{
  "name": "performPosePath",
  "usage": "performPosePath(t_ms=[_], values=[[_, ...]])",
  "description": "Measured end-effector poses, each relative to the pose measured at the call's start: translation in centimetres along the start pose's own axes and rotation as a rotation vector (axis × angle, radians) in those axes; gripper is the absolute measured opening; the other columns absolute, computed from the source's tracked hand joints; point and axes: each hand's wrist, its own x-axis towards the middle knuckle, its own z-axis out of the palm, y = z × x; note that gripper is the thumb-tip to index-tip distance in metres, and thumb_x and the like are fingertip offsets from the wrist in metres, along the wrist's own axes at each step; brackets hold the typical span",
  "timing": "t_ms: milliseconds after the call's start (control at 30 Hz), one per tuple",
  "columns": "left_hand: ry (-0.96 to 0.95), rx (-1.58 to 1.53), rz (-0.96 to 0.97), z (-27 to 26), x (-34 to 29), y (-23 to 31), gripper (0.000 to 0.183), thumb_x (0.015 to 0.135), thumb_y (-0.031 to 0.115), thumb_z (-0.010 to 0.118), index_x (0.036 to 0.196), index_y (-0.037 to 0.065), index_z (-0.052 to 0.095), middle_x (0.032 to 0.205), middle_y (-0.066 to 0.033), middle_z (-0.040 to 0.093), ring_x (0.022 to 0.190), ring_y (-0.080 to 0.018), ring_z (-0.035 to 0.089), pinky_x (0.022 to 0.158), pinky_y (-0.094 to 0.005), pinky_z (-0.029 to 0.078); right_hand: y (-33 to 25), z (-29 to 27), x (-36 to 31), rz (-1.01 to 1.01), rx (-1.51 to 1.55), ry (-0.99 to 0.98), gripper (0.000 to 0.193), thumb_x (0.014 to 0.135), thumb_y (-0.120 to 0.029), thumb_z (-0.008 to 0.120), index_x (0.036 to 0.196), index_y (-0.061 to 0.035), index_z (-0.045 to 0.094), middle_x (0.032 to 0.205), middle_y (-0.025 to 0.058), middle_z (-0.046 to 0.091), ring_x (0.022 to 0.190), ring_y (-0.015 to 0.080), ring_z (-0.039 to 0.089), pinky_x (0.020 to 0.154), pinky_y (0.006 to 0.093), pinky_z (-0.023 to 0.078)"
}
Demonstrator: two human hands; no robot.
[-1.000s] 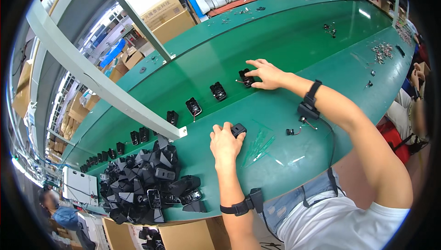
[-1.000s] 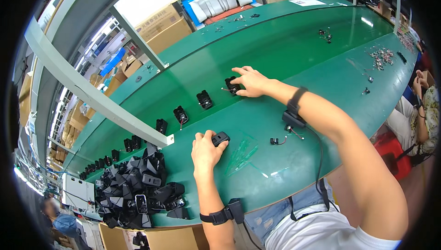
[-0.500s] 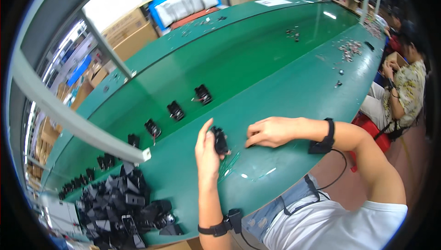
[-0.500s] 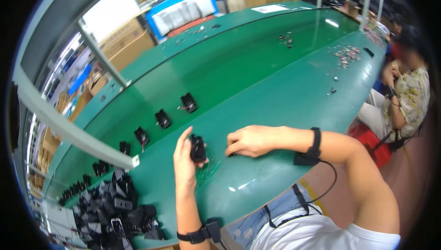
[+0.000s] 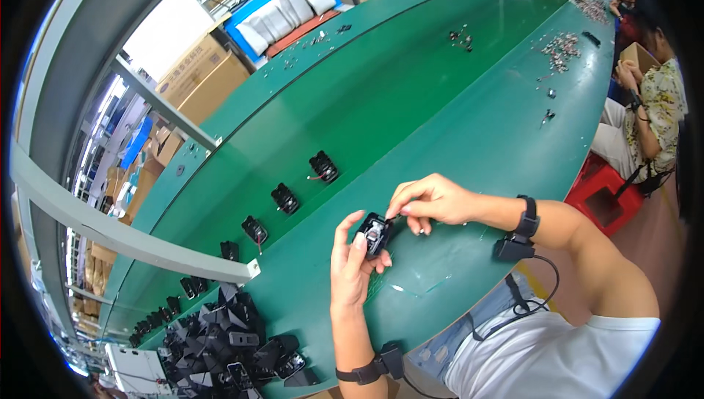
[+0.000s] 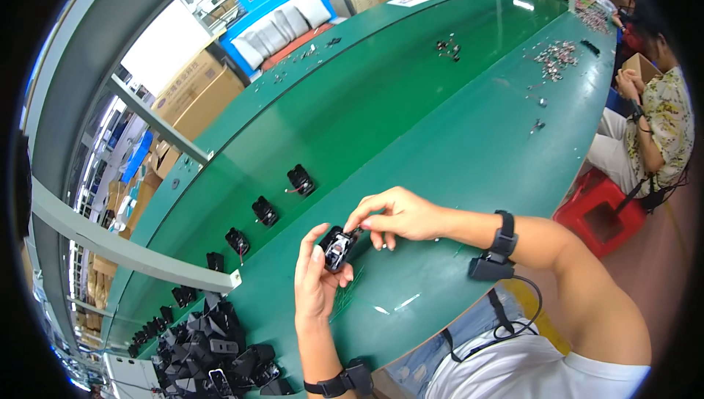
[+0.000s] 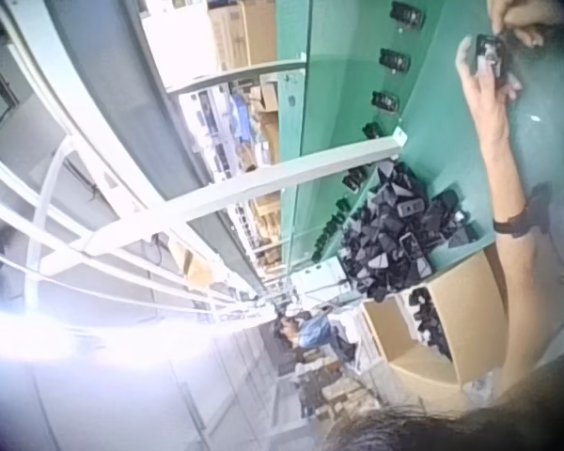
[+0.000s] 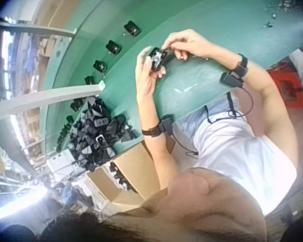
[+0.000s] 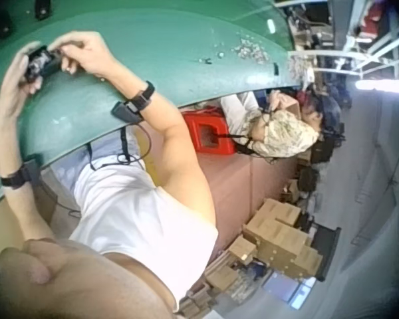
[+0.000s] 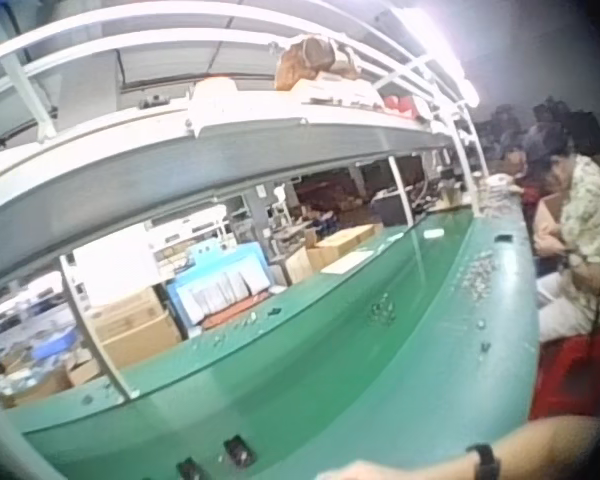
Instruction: The person assembles small black electronic devices by inserting circuit boards into plastic casings at a green workbench. They handle components one at a time, picking up circuit boards and casings, fitting them together, and placing the finished units on the table.
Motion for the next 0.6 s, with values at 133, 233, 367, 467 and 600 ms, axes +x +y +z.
performPosePath(t_ms=[133,233,367,467,600], values=[[-0.018,0.017,-0.008,-0.6,0.4,-0.3,0.055,0.105,0.041,0.039,0.128,-0.007,0.053,0.1,-0.0208,0.068,0.063,-0.0187,0.063,0.05,-0.0251,0.049,-0.5,0.0,-0.6,0.013,-0.004,0.011,0.018,0.095,-0.009,0.063,0.11,-0.0028,0.07,0.102,0.0082,0.068,0.078,0.0105,0.066,0.057,0.0227,0.054],[-0.048,0.025,-0.106,-0.6,0.3,-0.1,0.055,0.106,0.041,0.039,0.122,-0.008,0.059,0.092,-0.0136,0.068,0.067,-0.0164,0.064,0.054,-0.0237,0.049,0.0,0.6,-1.2,-0.002,-0.071,-0.009,0.02,0.088,-0.007,0.071,0.109,-0.003,0.071,0.097,0.0082,0.07,0.082,0.0091,0.067,0.06,0.0223,0.055],[-0.135,-0.094,-0.094,-1.0,0.3,-0.5,0.046,0.096,0.024,0.061,0.129,-0.006,0.054,0.107,-0.0125,0.065,0.083,-0.0151,0.064,0.066,-0.0246,0.051,-0.7,1.3,-1.5,-0.164,-0.276,0.081,0.016,0.087,-0.005,0.071,0.103,-0.0033,0.075,0.099,0.0083,0.071,0.078,0.0113,0.067,0.06,0.022,0.057],[-0.318,-0.176,-0.135,-0.6,0.0,-0.1,0.071,0.075,0.002,0.079,0.137,-0.004,0.046,0.126,-0.0108,0.056,0.102,-0.0139,0.058,0.081,-0.0275,0.051,-0.6,1.1,-1.7,-0.167,-0.237,0.122,0.016,0.086,-0.003,0.072,0.102,-0.0039,0.076,0.1,0.0091,0.07,0.078,0.013,0.067,0.064,0.0234,0.057],[-0.203,-0.026,-0.123,-0.3,0.0,-0.3,0.055,0.084,0.014,0.075,0.132,-0.003,0.052,0.106,-0.0087,0.064,0.08,-0.0125,0.06,0.072,-0.0255,0.051,-0.7,1.4,-1.6,-0.41,-0.506,0.143,0.019,0.081,-0.008,0.077,0.1,-0.0074,0.077,0.101,0.0096,0.069,0.089,0.0198,0.066,0.08,0.0342,0.053]])
